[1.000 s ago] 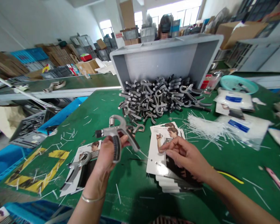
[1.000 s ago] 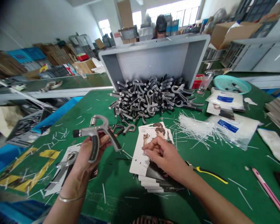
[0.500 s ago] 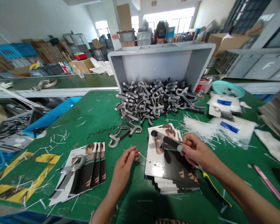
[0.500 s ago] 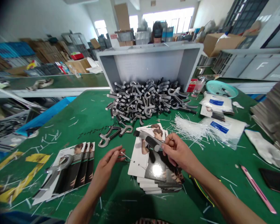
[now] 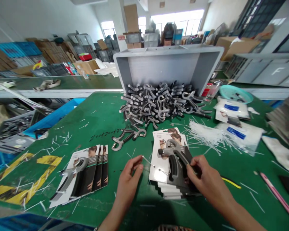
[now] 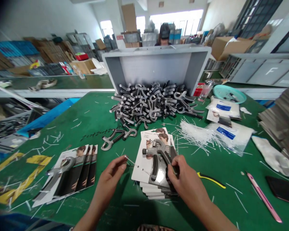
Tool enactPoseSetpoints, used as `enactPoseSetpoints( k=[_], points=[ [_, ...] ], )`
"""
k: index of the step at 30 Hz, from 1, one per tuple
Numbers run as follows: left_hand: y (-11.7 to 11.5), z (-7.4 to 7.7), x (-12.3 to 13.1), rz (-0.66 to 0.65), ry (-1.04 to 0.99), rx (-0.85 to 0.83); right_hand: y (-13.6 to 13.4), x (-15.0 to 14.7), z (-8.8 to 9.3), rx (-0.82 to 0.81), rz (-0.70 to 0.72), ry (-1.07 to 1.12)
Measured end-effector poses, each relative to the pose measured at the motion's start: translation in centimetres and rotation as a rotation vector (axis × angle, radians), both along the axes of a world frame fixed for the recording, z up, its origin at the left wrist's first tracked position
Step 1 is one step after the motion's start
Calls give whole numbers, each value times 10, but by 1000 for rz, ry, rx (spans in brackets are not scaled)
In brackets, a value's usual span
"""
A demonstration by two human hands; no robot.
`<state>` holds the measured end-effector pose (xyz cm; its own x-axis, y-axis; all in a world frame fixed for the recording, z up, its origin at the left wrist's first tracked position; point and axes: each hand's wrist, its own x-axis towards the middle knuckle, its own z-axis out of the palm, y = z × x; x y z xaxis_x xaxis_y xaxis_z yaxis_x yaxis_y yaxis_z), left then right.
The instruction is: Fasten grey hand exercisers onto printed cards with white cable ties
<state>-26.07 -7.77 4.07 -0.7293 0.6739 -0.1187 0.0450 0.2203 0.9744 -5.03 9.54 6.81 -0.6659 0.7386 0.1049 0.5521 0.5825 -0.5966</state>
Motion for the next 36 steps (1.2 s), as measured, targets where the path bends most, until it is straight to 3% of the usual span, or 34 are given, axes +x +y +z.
enactPoseSetpoints(
  k=[4,9,13,17,21,24,29,33,36],
  points=[
    [23,15,-16,-91,196,32,-18,-4,2,-85,161,-65],
    [43,15,-20,-260,171,-3,-22,-24,7,31,216,-186],
    [34,2,-18,-198,124,-27,-22,-25,5,69,169,-222],
    [22,-5,-7,-236,-13,-1,-17,-26,7,-2,126,-254],
    [12,-7,15,-211,47,-65,-9,-28,4,83,100,-251],
    [7,-12,30,-188,-7,-64,2,-28,3,103,164,-210],
    [6,-20,44,-214,-111,-78,31,-31,24,-101,286,-114],
    [8,-20,52,-218,-128,-56,37,-32,34,-29,302,-162],
    [7,-21,55,-221,-168,-44,22,-26,22,83,339,-226]
  ],
)
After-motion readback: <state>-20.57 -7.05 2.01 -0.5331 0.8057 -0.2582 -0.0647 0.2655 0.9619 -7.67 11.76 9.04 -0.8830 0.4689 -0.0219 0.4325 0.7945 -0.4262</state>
